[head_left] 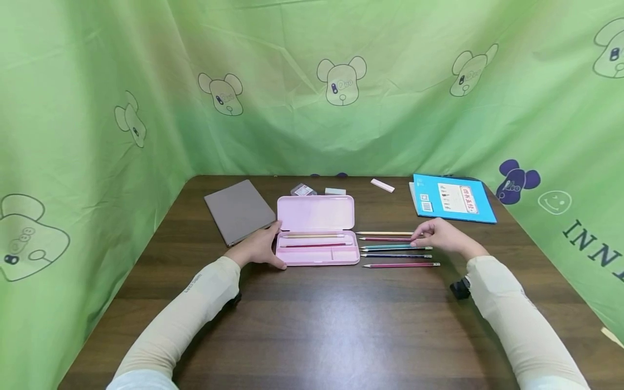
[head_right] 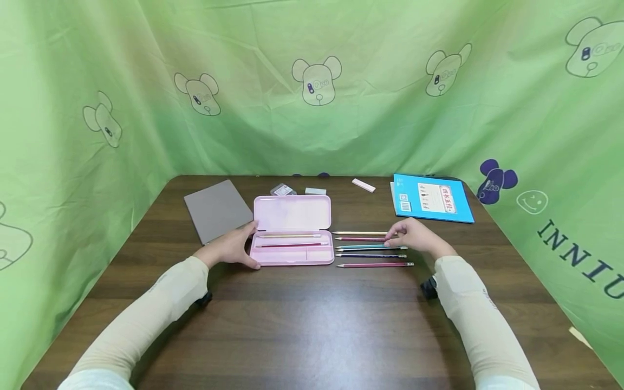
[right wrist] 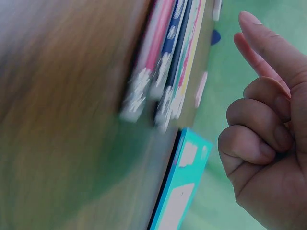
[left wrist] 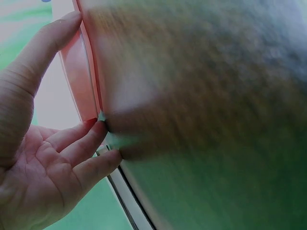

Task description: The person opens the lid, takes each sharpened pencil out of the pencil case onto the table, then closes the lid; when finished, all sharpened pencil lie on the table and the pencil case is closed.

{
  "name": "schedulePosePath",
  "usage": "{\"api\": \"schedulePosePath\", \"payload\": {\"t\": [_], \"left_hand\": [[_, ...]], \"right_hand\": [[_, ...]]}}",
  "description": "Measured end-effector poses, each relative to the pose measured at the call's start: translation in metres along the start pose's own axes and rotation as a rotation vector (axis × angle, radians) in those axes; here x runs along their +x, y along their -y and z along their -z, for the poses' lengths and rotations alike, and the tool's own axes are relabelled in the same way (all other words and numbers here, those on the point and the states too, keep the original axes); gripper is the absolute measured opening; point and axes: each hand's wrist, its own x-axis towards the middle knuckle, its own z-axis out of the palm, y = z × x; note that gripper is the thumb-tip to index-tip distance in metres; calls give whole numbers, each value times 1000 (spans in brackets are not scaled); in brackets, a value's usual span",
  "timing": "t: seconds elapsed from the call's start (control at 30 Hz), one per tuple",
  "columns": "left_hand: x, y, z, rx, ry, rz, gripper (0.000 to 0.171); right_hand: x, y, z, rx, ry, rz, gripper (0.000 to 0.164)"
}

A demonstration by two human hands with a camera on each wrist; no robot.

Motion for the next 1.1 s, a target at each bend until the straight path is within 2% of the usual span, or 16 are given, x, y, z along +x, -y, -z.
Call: {"api": "schedulePosePath", "payload": {"t": [0.5, 0.83, 0.97, 1.1], "left_hand": [[1, -2, 1, -4, 15, 10, 120], [-1, -3, 2, 0, 11, 20, 120], [-1, -3, 1, 6, 12, 21, 121], [-2, -3, 0, 0, 8, 19, 121]], "right_hand": [[46, 37, -30, 16, 44, 163, 18], [66, 67, -49, 17, 82, 217, 21], [74, 72, -60, 5, 90, 268, 17], [82, 76, -70, -35, 71, 282, 13]]}}
